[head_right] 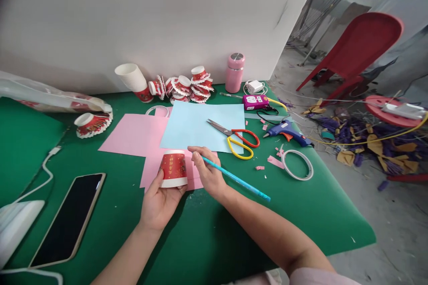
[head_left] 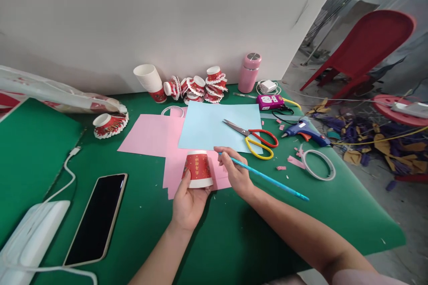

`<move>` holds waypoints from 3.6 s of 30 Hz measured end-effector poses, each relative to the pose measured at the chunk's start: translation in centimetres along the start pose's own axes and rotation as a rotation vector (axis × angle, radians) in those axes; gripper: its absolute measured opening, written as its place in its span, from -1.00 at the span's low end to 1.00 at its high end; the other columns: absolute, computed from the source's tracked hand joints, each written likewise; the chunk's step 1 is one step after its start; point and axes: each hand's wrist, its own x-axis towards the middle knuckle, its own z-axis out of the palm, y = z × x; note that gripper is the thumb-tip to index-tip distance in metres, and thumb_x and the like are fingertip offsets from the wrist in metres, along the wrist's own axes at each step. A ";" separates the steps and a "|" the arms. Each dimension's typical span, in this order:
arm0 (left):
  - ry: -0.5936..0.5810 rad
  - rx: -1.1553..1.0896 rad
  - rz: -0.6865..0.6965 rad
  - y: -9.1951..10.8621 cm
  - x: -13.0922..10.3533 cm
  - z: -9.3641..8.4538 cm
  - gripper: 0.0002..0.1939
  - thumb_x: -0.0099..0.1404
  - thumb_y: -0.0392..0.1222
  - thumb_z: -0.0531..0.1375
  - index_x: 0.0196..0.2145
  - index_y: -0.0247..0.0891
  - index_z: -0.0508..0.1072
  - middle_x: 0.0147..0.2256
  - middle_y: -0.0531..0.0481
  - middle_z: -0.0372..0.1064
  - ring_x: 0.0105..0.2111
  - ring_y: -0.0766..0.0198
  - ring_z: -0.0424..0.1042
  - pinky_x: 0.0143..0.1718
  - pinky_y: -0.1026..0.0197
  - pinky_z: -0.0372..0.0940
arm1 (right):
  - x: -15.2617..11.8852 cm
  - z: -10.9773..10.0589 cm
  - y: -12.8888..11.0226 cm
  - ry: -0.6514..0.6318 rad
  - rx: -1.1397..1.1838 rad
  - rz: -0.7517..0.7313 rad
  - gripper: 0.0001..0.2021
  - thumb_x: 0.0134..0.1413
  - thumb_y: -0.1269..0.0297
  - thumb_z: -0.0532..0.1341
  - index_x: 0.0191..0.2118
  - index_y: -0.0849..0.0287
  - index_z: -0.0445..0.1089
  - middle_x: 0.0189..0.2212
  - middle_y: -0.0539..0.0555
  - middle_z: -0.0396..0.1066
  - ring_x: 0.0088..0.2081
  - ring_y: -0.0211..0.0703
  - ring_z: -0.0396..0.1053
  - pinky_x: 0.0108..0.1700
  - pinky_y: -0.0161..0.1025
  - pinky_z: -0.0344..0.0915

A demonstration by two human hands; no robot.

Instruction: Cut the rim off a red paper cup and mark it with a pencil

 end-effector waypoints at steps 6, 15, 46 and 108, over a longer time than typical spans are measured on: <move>0.026 -0.078 -0.031 0.5 1.1 -0.4 -0.75 0.25 -0.29 0.05 -0.16 -0.35 0.44 -0.23 -0.14 0.50 -0.21 0.19 0.47 -0.17 0.18 0.33 | 0.1 0.5 0.1 0.079 0.066 0.082 -0.70 0.08 0.07 0.10 -0.34 0.17 0.45 -0.59 -0.02 0.26 -0.53 -0.29 0.19 -0.47 -0.32 0.22; -0.005 0.009 0.069 -0.3 1.4 -0.8 -0.83 0.19 -0.26 0.15 -0.26 -0.30 0.48 -0.27 -0.05 0.51 -0.25 0.24 0.47 -0.13 0.19 0.30 | -0.4 0.8 0.3 0.047 0.132 0.048 -0.79 0.07 0.12 0.14 -0.37 0.17 0.33 -0.61 -0.08 0.19 -0.58 -0.34 0.12 -0.52 -0.37 0.13; 0.033 0.407 0.448 -5.2 1.1 0.5 -0.62 0.07 0.07 0.23 -0.25 -0.28 0.48 -0.31 -0.09 0.50 -0.21 0.08 0.44 -0.20 0.13 0.29 | -0.5 -1.3 0.8 -0.210 0.190 -0.017 -0.74 0.12 0.05 0.11 -0.37 0.16 0.24 -0.60 -0.08 0.18 -0.59 -0.33 0.15 -0.54 -0.36 0.17; 0.099 0.253 0.275 -4.2 0.2 0.6 -0.63 0.00 0.01 0.29 -0.25 -0.23 0.46 -0.26 -0.05 0.48 -0.14 0.04 0.41 -0.10 0.04 0.27 | -1.3 -1.1 1.7 -0.217 0.047 -0.087 -0.84 0.16 0.16 0.09 -0.32 0.13 0.24 -0.53 -0.04 0.22 -0.53 -0.32 0.19 -0.50 -0.36 0.23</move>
